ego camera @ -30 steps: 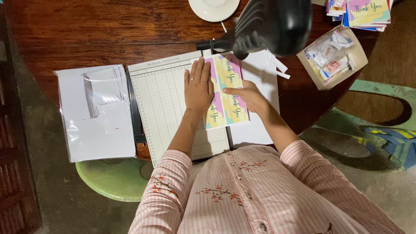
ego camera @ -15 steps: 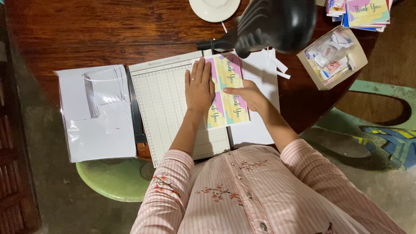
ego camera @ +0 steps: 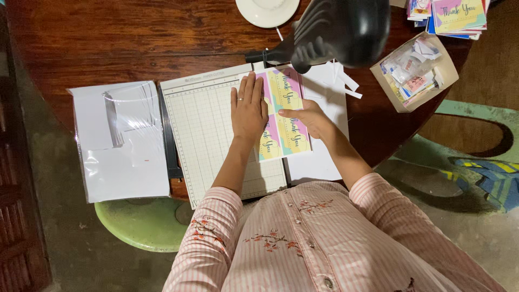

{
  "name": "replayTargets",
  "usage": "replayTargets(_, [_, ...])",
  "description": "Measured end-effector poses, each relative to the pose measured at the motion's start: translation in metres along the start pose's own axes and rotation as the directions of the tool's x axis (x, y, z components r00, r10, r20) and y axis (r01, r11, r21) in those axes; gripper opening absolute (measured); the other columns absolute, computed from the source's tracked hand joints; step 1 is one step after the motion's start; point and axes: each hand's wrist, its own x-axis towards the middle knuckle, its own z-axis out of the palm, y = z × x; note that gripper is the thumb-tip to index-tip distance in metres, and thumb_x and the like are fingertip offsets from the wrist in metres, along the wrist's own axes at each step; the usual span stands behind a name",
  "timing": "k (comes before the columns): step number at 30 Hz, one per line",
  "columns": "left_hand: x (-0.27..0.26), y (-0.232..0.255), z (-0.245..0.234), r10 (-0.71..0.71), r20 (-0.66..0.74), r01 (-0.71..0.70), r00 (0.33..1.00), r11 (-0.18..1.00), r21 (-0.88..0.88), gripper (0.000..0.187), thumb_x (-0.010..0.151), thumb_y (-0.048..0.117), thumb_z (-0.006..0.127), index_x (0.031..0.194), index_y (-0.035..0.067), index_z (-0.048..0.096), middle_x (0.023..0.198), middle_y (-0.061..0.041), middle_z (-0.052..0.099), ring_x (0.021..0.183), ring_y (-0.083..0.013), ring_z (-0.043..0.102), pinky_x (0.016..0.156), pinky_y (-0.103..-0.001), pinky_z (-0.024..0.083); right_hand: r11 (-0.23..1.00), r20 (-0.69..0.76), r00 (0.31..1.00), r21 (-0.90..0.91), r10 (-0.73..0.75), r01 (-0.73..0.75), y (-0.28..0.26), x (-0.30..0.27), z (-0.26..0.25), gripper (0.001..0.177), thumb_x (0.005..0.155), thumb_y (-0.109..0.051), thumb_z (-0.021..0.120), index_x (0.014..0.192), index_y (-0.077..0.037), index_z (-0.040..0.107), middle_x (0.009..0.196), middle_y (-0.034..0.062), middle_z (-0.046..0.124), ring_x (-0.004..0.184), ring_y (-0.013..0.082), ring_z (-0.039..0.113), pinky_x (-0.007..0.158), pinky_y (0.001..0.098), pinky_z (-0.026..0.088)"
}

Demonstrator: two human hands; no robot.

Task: The person aligns a sheet of printed cards on a manual paper cutter and presses the blade lever down to trim them. The person moves the cut cards to a stack and removes paper scraps from the workspace.

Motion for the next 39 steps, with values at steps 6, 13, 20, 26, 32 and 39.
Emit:
replayTargets(6, [-0.0010, 0.0004, -0.0001, 0.003, -0.007, -0.003, 1.000, 1.000, 0.007, 0.056, 0.099, 0.018, 0.050, 0.155, 0.012, 0.043, 0.165, -0.007, 0.033, 0.154, -0.0247, 0.028, 0.127, -0.052, 0.019, 1.000, 0.000, 1.000, -0.025, -0.014, 0.014, 0.0001, -0.0002, 0.0001, 0.048, 0.081, -0.010, 0.082, 0.124, 0.005, 0.066, 0.113, 0.0145, 0.075, 0.096, 0.0207, 0.074, 0.082, 0.0348, 0.062])
replayTargets(13, [-0.0005, 0.0014, -0.0022, -0.010, 0.022, 0.010, 1.000, 1.000, 0.006, 0.056, 0.098, 0.018, 0.050, 0.154, 0.011, 0.043, 0.165, -0.008, 0.034, 0.153, -0.0256, 0.029, 0.126, -0.053, 0.020, 0.998, 0.019, 0.999, -0.035, -0.048, 0.048, -0.0003, -0.0013, 0.0002, 0.049, 0.081, -0.010, 0.083, 0.125, 0.004, 0.066, 0.115, 0.0123, 0.075, 0.100, 0.0178, 0.073, 0.085, 0.0315, 0.060])
replayTargets(20, [-0.0007, -0.0048, 0.0015, 0.006, -0.005, -0.006, 1.000, 0.998, -0.058, 0.056, 0.100, 0.016, 0.049, 0.155, 0.011, 0.044, 0.166, -0.009, 0.034, 0.154, -0.0275, 0.030, 0.126, -0.054, 0.020, 1.000, 0.034, 0.999, -0.003, -0.031, 0.031, 0.0021, 0.0011, -0.0019, 0.048, 0.082, -0.010, 0.082, 0.125, 0.005, 0.067, 0.113, 0.0147, 0.075, 0.098, 0.0208, 0.074, 0.083, 0.0341, 0.062])
replayTargets(26, [-0.0005, -0.0052, 0.0021, 0.014, -0.010, -0.015, 1.000, 0.998, -0.065, 0.054, 0.101, 0.018, 0.050, 0.153, 0.009, 0.045, 0.165, -0.010, 0.036, 0.153, -0.0287, 0.032, 0.125, -0.055, 0.022, 1.000, 0.024, 1.000, -0.010, 0.005, -0.005, 0.0027, 0.0038, -0.0033, 0.048, 0.082, -0.011, 0.082, 0.125, 0.004, 0.067, 0.113, 0.0133, 0.075, 0.098, 0.0202, 0.074, 0.083, 0.0347, 0.062])
replayTargets(32, [-0.0010, -0.0043, 0.0037, 0.020, -0.041, -0.022, 0.999, 0.998, -0.058, 0.054, 0.100, 0.017, 0.050, 0.154, 0.010, 0.046, 0.165, -0.009, 0.037, 0.153, -0.0277, 0.032, 0.125, -0.055, 0.022, 1.000, 0.068, 0.998, 0.011, -0.012, 0.011, 0.0051, 0.0044, -0.0064, 0.047, 0.083, -0.011, 0.082, 0.125, 0.005, 0.067, 0.113, 0.0135, 0.075, 0.097, 0.0198, 0.073, 0.082, 0.0340, 0.061])
replayTargets(39, [0.0004, -0.0029, 0.0044, 0.000, 0.019, 0.000, 1.000, 1.000, 0.002, 0.055, 0.101, 0.018, 0.050, 0.155, 0.011, 0.043, 0.166, -0.008, 0.034, 0.154, -0.0250, 0.029, 0.126, -0.054, 0.020, 0.997, 0.013, 0.999, -0.054, 0.053, -0.052, -0.0008, 0.0031, -0.0032, 0.045, 0.083, -0.013, 0.081, 0.122, 0.005, 0.067, 0.111, 0.0153, 0.075, 0.096, 0.0216, 0.074, 0.079, 0.0353, 0.063])
